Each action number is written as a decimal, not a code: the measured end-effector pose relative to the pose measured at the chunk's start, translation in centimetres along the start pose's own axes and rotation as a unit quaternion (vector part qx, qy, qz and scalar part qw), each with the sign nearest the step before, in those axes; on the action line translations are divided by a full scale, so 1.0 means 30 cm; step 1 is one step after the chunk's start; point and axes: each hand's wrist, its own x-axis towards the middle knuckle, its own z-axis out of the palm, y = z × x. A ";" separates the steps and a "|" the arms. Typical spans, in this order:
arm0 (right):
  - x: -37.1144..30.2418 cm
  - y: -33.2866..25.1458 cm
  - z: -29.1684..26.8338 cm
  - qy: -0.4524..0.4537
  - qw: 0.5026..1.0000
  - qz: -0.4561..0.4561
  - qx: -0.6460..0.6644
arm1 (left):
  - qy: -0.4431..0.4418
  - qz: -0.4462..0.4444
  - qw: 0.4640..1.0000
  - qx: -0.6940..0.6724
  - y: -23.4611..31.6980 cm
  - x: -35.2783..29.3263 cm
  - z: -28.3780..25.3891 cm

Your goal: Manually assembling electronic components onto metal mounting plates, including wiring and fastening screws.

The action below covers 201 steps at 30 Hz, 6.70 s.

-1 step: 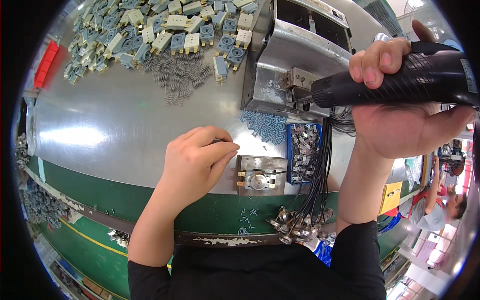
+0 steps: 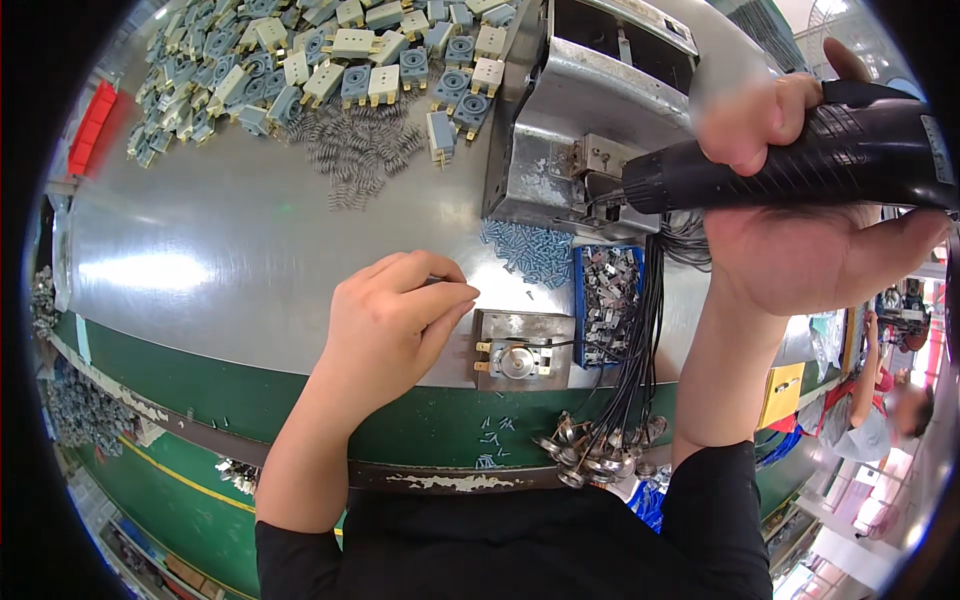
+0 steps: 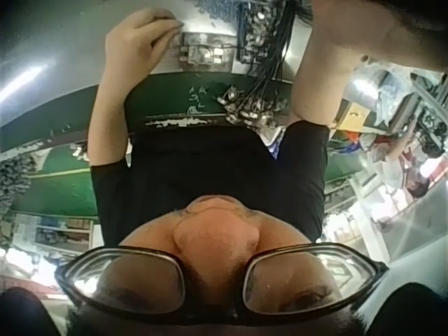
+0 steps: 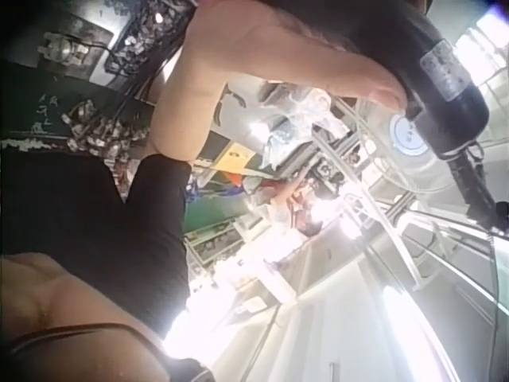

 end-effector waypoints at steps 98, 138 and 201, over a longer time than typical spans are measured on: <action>-0.230 -0.045 0.016 -0.162 0.979 0.069 0.101 | -0.010 0.200 0.976 -0.083 0.066 -0.001 0.103; -0.256 -0.121 0.115 -0.261 0.952 0.071 0.144 | 0.002 0.192 0.974 -0.123 0.062 -0.010 0.120; -0.296 -0.165 -0.166 -0.057 0.988 0.079 0.120 | -0.035 0.139 0.981 -0.131 0.091 0.000 0.100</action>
